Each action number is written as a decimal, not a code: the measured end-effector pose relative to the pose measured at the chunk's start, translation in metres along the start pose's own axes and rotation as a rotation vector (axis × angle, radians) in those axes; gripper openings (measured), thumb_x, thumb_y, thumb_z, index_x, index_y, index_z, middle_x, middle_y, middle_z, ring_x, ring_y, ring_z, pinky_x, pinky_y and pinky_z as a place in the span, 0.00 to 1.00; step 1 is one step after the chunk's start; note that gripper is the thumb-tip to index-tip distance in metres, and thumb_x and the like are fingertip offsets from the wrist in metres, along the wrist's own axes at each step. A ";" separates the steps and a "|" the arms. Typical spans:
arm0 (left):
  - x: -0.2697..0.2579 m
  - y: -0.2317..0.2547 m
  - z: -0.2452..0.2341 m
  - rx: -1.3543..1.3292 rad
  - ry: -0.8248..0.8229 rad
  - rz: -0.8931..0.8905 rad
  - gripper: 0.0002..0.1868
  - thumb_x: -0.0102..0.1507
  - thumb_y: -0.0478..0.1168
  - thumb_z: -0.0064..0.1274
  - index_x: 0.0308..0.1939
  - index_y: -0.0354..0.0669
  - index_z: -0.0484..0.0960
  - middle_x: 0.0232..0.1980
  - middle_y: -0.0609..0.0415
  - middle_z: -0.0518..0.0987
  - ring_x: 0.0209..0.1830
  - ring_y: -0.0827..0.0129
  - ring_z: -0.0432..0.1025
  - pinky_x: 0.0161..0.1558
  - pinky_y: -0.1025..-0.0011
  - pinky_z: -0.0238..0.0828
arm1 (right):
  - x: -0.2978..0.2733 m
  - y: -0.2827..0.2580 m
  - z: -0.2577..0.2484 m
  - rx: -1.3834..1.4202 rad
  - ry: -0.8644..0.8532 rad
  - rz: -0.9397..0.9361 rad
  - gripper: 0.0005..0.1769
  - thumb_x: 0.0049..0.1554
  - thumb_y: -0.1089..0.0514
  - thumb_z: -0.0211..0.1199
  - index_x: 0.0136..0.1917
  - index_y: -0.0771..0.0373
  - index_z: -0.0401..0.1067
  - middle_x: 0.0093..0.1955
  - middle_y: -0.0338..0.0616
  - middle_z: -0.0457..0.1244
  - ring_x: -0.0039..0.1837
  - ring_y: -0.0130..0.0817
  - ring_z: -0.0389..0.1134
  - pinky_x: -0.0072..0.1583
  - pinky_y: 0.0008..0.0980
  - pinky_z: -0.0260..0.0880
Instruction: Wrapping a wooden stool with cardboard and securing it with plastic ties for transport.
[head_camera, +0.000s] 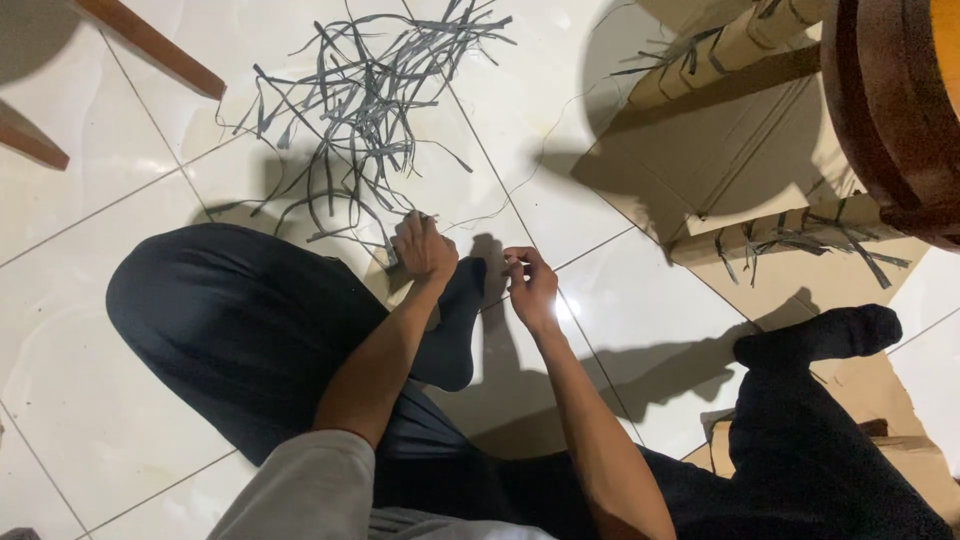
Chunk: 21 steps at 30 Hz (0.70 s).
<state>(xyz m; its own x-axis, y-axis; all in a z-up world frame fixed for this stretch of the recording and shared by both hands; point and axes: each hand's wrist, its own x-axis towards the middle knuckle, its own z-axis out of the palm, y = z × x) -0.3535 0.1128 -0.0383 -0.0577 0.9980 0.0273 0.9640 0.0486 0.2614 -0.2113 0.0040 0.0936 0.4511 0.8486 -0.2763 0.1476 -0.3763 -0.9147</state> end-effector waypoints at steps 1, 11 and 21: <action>0.001 -0.004 0.008 -0.039 0.004 0.013 0.18 0.58 0.44 0.55 0.52 0.51 0.80 0.65 0.46 0.69 0.62 0.53 0.66 0.57 0.56 0.62 | 0.000 0.003 0.000 0.006 -0.005 0.001 0.10 0.65 0.62 0.53 0.52 0.63 0.76 0.49 0.55 0.70 0.44 0.42 0.74 0.41 0.34 0.76; 0.006 0.051 -0.052 -0.448 -0.022 0.158 0.26 0.63 0.33 0.53 0.66 0.30 0.74 0.68 0.40 0.72 0.67 0.47 0.67 0.67 0.54 0.59 | -0.004 -0.006 -0.007 0.050 0.058 -0.038 0.11 0.65 0.64 0.53 0.52 0.66 0.76 0.49 0.57 0.70 0.44 0.43 0.74 0.42 0.33 0.77; -0.037 0.119 -0.134 -0.678 0.016 0.707 0.27 0.63 0.29 0.52 0.67 0.35 0.73 0.63 0.47 0.74 0.66 0.52 0.65 0.58 0.58 0.65 | 0.010 -0.037 -0.044 0.479 0.192 0.178 0.20 0.69 0.50 0.49 0.57 0.67 0.75 0.50 0.53 0.69 0.50 0.42 0.73 0.55 0.42 0.77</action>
